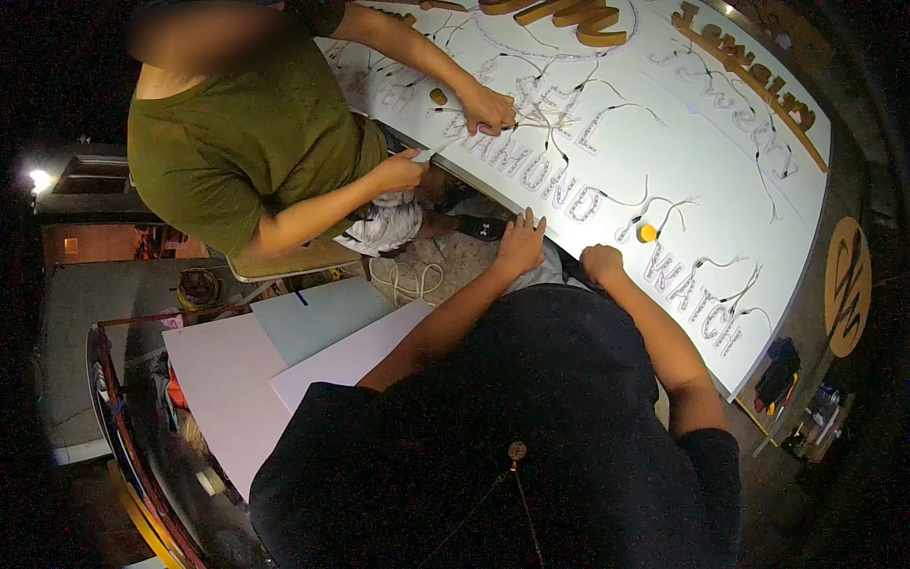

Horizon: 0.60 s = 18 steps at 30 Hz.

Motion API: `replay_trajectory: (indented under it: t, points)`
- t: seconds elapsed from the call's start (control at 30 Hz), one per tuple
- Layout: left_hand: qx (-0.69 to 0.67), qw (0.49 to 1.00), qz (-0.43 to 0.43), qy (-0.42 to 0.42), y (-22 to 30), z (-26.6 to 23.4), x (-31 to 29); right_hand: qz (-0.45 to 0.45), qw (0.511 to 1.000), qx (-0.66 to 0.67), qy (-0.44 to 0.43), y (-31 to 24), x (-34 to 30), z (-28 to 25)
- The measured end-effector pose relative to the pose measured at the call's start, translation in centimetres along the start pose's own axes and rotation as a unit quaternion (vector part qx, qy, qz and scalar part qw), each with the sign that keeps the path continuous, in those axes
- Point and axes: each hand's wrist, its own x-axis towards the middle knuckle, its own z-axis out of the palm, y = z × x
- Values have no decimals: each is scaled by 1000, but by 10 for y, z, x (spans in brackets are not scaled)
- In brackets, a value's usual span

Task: Assembling a large store sign by applying adhesive to letters and positioning them on a white board.

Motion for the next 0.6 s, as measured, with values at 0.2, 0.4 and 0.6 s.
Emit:
replay_trajectory:
  t: [0.2, 0.4, 0.6]
  points:
    - [2, 1000, -1, 13, 0, 3, 0, 3, 1000, 17, -16, 0, 0, -1]
    - [3, 1000, -6, 22, 0, 3, -1, 2, 1000, 11, -20, 0, 0, 0]
    - [-6, 999, -6, 36, 0, 5, -2, 6, 1000, 23, -7, 1, 0, 1]
